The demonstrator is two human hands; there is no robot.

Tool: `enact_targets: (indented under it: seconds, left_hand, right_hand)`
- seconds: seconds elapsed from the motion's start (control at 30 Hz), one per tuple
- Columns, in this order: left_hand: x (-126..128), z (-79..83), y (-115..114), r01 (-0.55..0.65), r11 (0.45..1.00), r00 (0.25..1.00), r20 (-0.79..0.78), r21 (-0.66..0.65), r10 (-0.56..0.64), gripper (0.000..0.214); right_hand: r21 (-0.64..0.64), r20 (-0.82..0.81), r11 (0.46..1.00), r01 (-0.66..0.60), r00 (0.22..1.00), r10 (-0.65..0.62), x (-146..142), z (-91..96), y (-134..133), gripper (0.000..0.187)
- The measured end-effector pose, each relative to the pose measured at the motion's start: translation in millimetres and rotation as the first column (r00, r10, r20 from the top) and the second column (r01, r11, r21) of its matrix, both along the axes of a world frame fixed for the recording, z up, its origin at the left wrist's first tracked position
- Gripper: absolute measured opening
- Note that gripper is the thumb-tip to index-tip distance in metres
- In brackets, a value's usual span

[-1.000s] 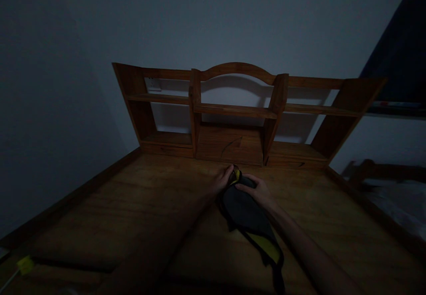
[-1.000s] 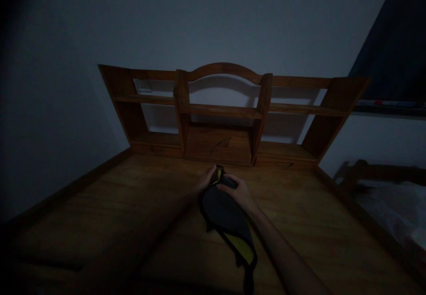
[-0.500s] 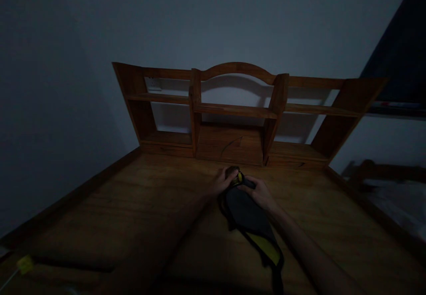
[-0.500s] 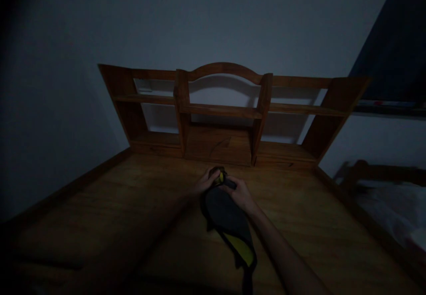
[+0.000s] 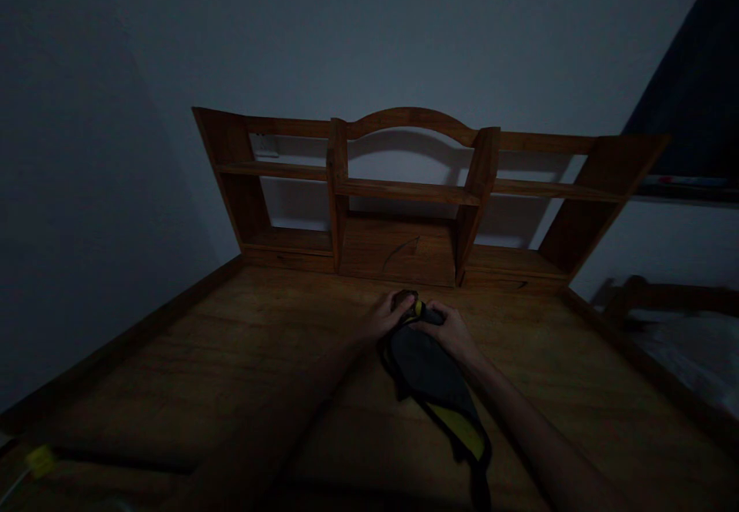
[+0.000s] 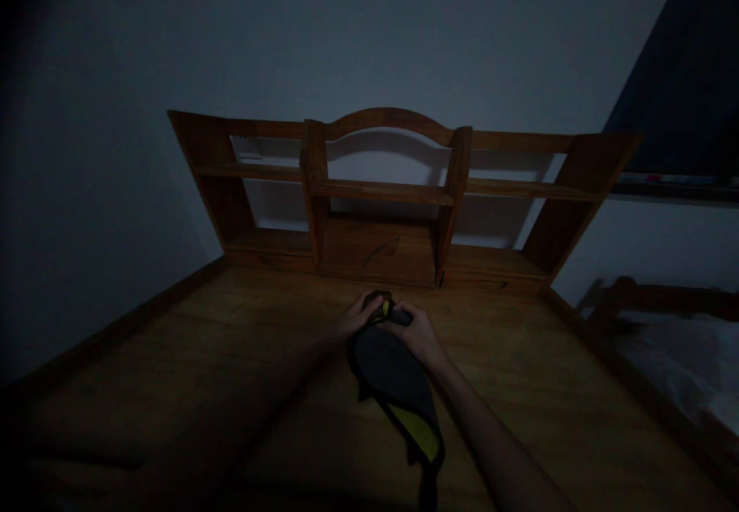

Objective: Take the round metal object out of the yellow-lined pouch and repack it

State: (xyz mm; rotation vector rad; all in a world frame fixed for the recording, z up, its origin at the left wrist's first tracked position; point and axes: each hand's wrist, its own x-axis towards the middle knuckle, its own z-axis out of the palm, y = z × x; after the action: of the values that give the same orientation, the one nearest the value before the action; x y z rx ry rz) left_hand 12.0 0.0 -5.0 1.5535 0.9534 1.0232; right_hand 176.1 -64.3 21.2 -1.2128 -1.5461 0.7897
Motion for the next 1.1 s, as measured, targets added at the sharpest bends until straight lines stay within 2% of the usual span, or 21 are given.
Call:
enact_targets:
  seconds: [0.17,0.3,0.43,0.8,1.1]
  left_hand:
    - [-0.1,0.2,-0.2,-0.028,0.999,1.000,-0.007,-0.019,0.027,0.056]
    - [-0.3,-2.7,2.4,-0.038,0.999,0.999,-0.016,-0.011,0.038,0.060]
    - [0.6,-5.9,5.1,-0.028,0.999,1.000,-0.007,-0.020,0.028,0.061]
    - [2.0,-6.4,4.8,-0.018,0.999,1.000,0.017,0.028,0.018,0.058]
    - [-0.1,-2.8,1.8,-0.031,1.000,0.999,0.029,0.001,0.030,0.058]
  right_hand:
    - [0.006,0.015,0.999,-0.044,0.999,0.044,0.0,3.5,-1.3,0.024]
    - [-0.004,0.026,0.989,-0.146,0.989,0.146,-0.3,5.5,-2.9,0.028]
    - [-0.019,0.021,0.982,-0.189,0.982,0.189,0.0,3.7,-3.5,0.036]
    - [0.104,0.180,0.988,-0.116,0.979,0.096,-2.9,-1.7,-2.3,0.020]
    - [0.119,0.222,0.983,-0.140,0.969,0.111,-1.5,-0.3,-3.6,0.017]
